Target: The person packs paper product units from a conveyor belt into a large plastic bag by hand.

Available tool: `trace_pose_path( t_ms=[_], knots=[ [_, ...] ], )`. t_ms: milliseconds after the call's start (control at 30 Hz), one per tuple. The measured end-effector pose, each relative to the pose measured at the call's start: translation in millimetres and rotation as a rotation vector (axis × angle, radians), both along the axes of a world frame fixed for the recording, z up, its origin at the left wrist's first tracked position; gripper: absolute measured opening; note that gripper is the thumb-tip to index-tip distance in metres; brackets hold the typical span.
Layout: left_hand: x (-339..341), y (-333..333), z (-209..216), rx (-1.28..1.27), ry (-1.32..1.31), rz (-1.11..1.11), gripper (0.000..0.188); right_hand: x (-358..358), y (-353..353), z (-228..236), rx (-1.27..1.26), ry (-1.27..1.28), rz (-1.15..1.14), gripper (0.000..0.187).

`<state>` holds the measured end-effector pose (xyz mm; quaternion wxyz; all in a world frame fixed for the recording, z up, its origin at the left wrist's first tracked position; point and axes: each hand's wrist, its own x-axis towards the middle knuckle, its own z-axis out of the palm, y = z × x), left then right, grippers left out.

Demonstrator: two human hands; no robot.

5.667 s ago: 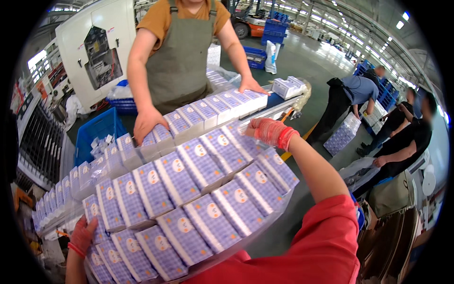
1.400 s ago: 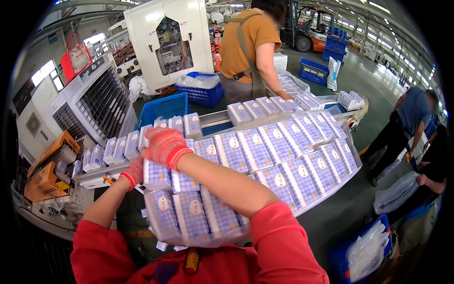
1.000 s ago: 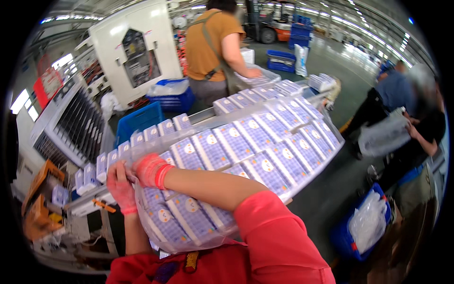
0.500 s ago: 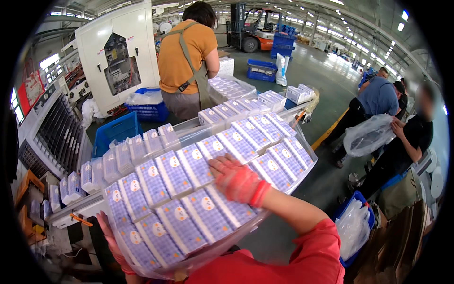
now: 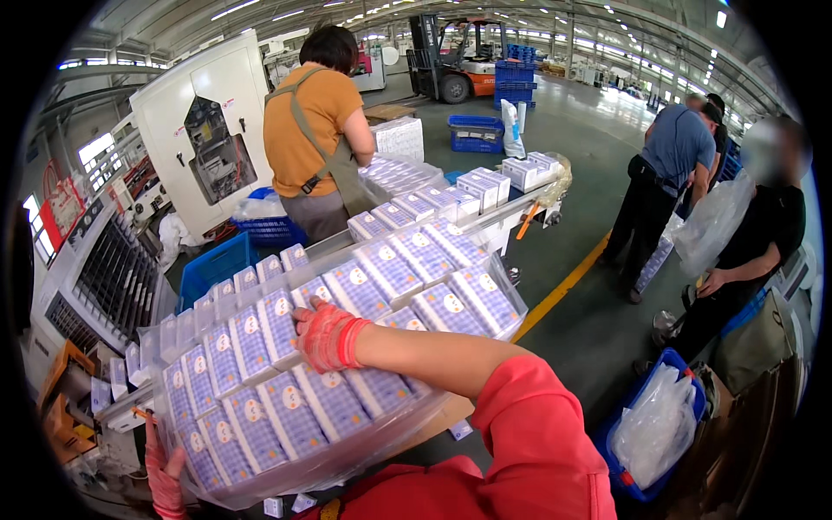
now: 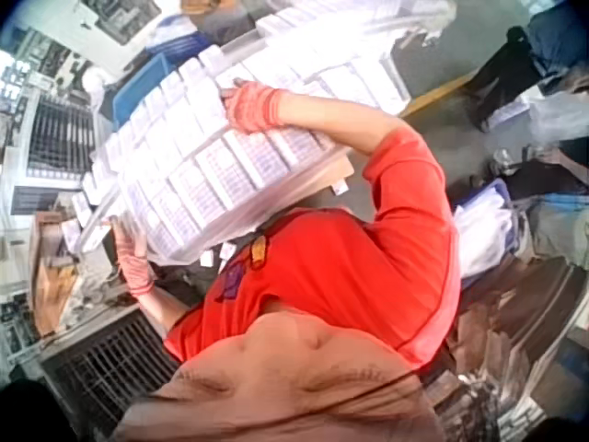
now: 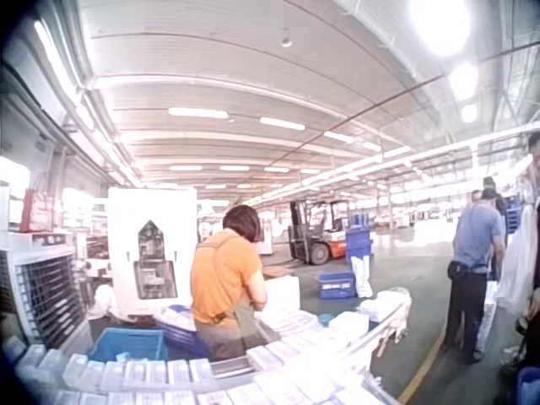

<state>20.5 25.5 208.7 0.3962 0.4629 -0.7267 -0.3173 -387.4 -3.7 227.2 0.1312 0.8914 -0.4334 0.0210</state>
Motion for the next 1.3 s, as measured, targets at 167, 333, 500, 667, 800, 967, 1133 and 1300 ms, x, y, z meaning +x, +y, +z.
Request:
trace_pose_path(
  t_ms=[167, 333, 500, 667, 800, 967, 1133, 1300],
  knots=[
    [-46, 27, 40, -0.113, -0.414, 0.168, 0.071, -129, 61, 26, -0.103, -0.874, -0.281, 0.043],
    [-182, 15, 110, -0.461, -0.731, -0.453, 0.057, -224, 116, 8, 0.354, -0.731, -1.226, 0.070],
    [-351, -31, 66, -0.570, -0.690, -0.921, 0.056, -203, 106, -34, 0.053, -1.128, -0.876, 0.038],
    [-466, -66, 13, -0.830, -0.631, -0.737, 0.060, -190, 110, -46, 0.064, -1.444, -0.685, 0.029],
    [-488, -59, 26, -0.965, -0.748, -0.986, 0.058, -189, 128, -34, 0.017, -1.964, -0.652, 0.024],
    [-466, -84, 27, -0.877, -0.802, -0.971, 0.048, -208, 139, -23, -0.124, -2.359, -0.544, 0.028],
    [-420, -80, 39, -0.893, -0.799, -1.008, 0.055, -225, 157, -6, -0.262, -1.400, -0.904, 0.026],
    [-213, -74, 142, -0.594, -1.134, -0.677, 0.066, -214, 107, 30, -0.263, -0.863, -0.982, 0.054]
  ],
)
